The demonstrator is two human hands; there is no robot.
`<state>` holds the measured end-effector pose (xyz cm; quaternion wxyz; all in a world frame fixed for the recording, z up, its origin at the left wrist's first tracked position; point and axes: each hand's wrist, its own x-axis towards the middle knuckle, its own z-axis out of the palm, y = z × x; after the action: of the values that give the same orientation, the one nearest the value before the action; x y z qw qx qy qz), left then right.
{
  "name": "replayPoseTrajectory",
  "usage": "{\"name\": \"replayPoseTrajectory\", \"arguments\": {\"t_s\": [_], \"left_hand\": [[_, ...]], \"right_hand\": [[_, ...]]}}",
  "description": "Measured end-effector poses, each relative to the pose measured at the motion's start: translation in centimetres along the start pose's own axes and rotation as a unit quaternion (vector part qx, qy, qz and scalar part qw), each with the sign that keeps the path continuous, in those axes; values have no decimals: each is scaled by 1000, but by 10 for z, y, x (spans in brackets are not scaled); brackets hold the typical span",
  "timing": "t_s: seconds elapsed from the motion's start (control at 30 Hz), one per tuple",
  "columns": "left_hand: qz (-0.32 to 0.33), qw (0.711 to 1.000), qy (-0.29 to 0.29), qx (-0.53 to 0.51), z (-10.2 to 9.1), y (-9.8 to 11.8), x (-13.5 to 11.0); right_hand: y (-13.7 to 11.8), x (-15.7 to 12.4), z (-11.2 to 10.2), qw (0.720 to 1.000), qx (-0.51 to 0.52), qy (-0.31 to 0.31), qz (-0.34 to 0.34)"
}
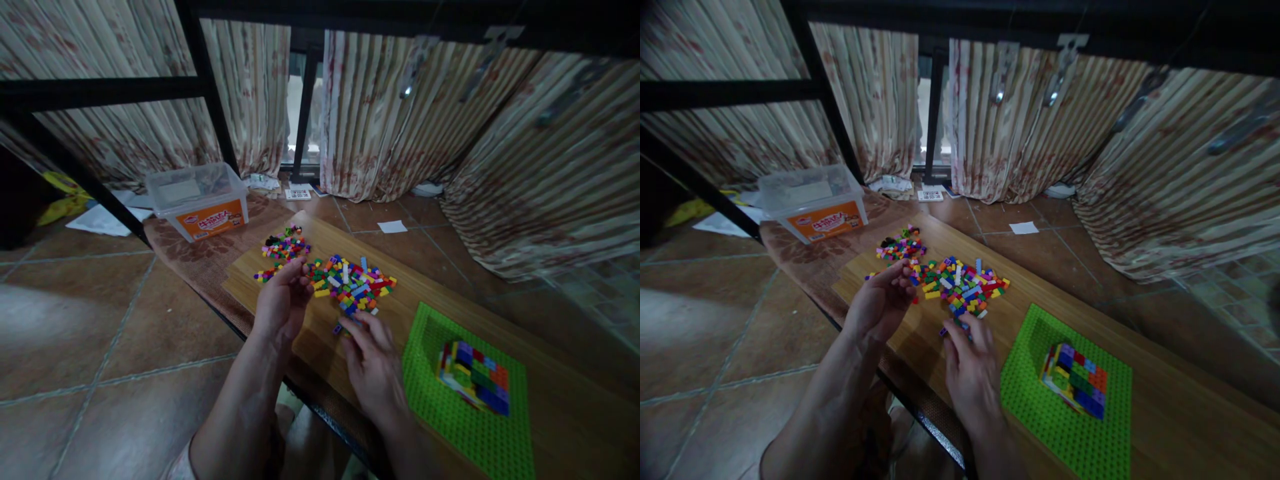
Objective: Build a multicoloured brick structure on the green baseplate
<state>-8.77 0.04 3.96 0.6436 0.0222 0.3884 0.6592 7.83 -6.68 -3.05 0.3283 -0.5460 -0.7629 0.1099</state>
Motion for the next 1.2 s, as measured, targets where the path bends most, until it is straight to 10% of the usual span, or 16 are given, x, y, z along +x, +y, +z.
{"name": "replayPoseTrajectory", "arguments": {"t_s": [0.3, 0.8, 1.2], "left_hand": [[-7, 999, -23, 24, 4, 2, 0], [-73, 978, -122, 151, 15, -42, -19], [-83, 929, -199, 300, 22, -96, -46]], "right_hand": [[-8, 12, 15, 999, -40, 0, 14], [-3, 3, -29, 928, 273, 184, 174], [13, -24, -70, 943, 180, 207, 191]]}}
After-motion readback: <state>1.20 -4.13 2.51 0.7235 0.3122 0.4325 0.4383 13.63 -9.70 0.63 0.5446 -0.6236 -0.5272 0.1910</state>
